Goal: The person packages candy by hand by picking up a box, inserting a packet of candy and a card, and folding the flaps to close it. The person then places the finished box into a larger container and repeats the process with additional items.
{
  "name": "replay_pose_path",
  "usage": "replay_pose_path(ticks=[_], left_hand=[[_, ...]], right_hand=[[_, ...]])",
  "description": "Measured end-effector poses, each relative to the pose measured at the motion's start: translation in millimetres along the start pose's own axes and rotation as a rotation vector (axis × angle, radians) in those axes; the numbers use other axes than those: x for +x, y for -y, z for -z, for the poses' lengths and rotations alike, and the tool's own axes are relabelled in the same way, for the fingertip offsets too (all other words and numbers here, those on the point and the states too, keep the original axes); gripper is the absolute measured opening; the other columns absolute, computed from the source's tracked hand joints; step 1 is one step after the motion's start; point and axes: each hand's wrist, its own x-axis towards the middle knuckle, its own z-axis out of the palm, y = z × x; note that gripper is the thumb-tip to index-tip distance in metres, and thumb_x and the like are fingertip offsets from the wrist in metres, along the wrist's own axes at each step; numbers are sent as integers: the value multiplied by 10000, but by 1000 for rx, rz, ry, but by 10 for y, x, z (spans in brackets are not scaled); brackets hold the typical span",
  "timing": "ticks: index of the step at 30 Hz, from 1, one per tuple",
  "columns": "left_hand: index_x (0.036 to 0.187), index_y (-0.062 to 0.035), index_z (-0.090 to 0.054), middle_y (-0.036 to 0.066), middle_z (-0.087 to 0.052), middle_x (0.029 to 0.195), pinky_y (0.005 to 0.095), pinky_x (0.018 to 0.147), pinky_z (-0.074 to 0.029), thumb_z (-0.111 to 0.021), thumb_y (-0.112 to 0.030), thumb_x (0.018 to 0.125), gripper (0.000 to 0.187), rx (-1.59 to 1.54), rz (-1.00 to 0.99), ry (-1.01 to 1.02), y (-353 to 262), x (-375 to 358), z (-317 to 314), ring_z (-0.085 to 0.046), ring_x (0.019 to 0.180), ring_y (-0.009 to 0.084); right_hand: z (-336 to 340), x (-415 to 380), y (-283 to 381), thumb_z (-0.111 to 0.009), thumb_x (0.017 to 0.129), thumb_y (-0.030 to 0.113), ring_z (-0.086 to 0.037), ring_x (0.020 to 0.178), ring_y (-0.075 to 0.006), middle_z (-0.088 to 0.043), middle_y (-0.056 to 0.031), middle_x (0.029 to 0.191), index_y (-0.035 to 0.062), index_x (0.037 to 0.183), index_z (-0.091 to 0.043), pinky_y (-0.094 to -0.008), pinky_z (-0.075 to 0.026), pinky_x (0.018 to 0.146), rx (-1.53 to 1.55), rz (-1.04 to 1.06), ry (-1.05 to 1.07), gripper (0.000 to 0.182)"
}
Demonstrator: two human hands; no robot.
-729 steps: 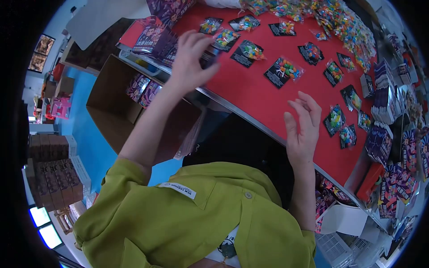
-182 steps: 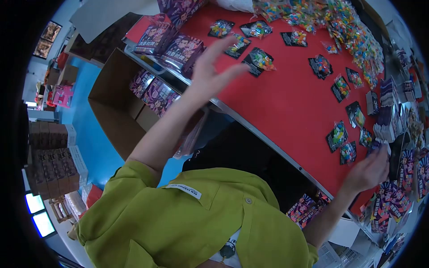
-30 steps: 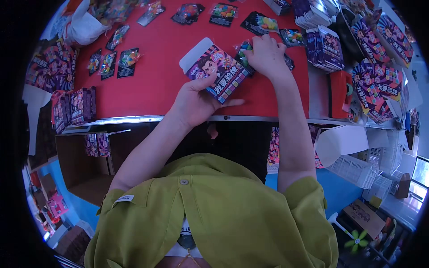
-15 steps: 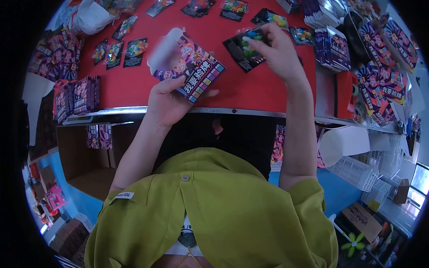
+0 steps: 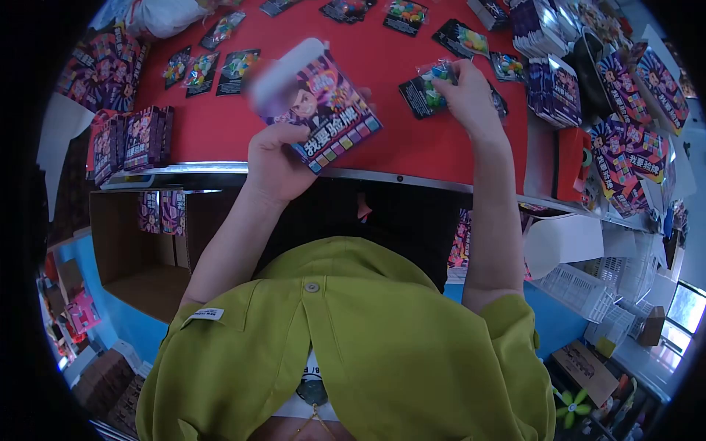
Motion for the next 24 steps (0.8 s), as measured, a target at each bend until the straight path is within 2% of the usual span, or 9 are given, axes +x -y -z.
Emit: replay_pose_path(ticks=[2,5,9,10,15,17,19,23,24], left_hand=[[1419,-18,-193,269,-348,1390,626,1012,-359,-569,-119,715,804,-23,-91,259,-45,53,-48,-295,1323,462],[1435,-60,-190,263,-270,1434,688,960,-363,-584,-109,702,833,-141,-122,424,-145,41,-155,-221,1349,475],[1448,-90,-171,258,-219,1455,730,915,-366,-698,-262,740,899,-152,-131,534,-242,56,-70,-166,1364,474],[1402,-9,-256,267,-353,1381,718,912,-380,-654,-284,749,813,-186,-156,522,-233,48,-67,-336,1289,479],[1328,61,-339,285,-480,1250,657,877,-463,-650,-208,759,702,-31,-56,324,-291,-63,-9,-434,1229,454],[1258,86,-416,245,-570,1125,530,797,-556,-642,-133,766,584,59,57,138,-223,-93,-7,-582,1068,377],[1165,75,-514,186,-637,990,403,656,-595,-672,-139,744,498,169,169,51,-124,-57,6,-670,846,279],[1126,29,-570,144,-664,907,327,608,-572,-708,-145,697,482,199,379,70,-8,-30,-115,-676,784,230],[1126,29,-570,144,-664,907,327,608,-572,-708,-145,697,482,198,382,81,14,-30,-144,-676,784,230]], right_hand=[[-88,-4,28,-651,842,280,-534,1106,-294,-540,-207,1163,2,1178,-519,-419,-424,917,-367,-76,52,456],[-198,-54,320,-647,843,290,-466,1184,-342,-485,-229,1227,14,1198,-501,-497,-351,974,-663,-175,22,473],[-179,-44,242,-651,839,291,-439,1204,-340,-480,-216,1210,25,1201,-494,-550,-301,991,-602,-177,45,476],[-189,-61,215,-656,837,283,-464,1171,-330,-483,-207,1185,29,1195,-498,-513,-334,977,-553,-131,21,467],[-131,-144,239,-676,823,271,-528,1064,-258,-490,-166,1102,29,1182,-500,-390,-429,903,-213,28,-27,467],[-21,-156,240,-672,815,142,-593,957,-191,-593,-125,1030,-10,1106,-519,-316,-472,821,57,179,-67,362],[137,-250,489,-667,846,135,-593,988,-181,-597,-114,1033,13,1138,-515,-293,-483,861,491,239,-2,351],[206,-396,1011,-628,851,15,-594,1033,-164,-597,-118,1109,-44,1212,-484,-275,-508,873,539,508,-6,393],[125,-465,1164,-620,855,3,-587,1056,-169,-592,-123,1136,-42,1252,-466,-275,-503,881,519,426,-46,428]])
